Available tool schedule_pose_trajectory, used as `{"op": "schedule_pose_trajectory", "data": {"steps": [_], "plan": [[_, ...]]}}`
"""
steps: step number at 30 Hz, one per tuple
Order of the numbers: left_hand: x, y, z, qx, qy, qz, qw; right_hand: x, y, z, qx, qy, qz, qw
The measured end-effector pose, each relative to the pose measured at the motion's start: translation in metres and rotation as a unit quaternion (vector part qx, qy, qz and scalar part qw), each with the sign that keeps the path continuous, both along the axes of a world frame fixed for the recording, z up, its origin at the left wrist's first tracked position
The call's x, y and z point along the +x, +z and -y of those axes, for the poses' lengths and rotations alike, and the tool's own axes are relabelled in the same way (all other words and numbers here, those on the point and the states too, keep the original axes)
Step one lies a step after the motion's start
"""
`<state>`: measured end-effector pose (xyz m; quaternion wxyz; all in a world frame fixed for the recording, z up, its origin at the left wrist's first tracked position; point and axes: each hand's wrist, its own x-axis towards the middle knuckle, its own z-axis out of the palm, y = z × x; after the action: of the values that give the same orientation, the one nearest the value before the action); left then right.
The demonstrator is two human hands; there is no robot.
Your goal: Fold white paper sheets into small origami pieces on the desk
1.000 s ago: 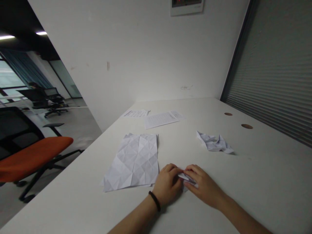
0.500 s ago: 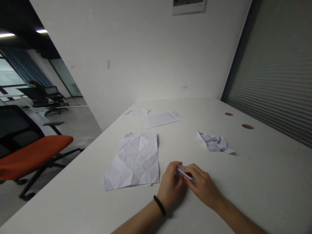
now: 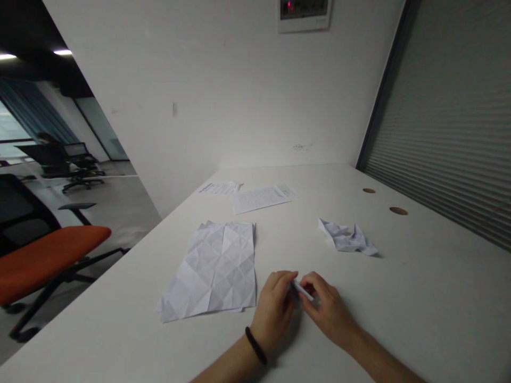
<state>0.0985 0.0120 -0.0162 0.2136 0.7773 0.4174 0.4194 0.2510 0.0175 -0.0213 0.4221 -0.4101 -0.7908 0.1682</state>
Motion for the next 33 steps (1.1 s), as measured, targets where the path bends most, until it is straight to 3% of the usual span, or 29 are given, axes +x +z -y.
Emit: {"op": "schedule_pose_trajectory", "data": {"steps": [6, 12, 19, 24, 33], "plan": [[-0.007, -0.004, -0.01, 0.04, -0.011, -0.105, 0.994, 0.01, 0.0, -0.007, -0.053, -0.037, 0.045, 0.997], [-0.015, -0.005, -0.014, 0.035, -0.038, -0.183, 0.982, 0.023, 0.007, -0.011, -0.095, -0.011, 0.117, 0.989], [-0.014, -0.006, -0.011, 0.023, -0.044, -0.132, 0.99, 0.025, -0.001, -0.013, -0.134, -0.005, 0.065, 0.989], [-0.016, -0.011, -0.013, -0.014, -0.038, -0.093, 0.995, 0.024, -0.007, -0.016, -0.184, -0.04, 0.015, 0.982], [-0.013, -0.003, -0.009, 0.062, -0.032, -0.142, 0.987, 0.022, -0.009, -0.014, -0.093, -0.003, 0.064, 0.994]]}}
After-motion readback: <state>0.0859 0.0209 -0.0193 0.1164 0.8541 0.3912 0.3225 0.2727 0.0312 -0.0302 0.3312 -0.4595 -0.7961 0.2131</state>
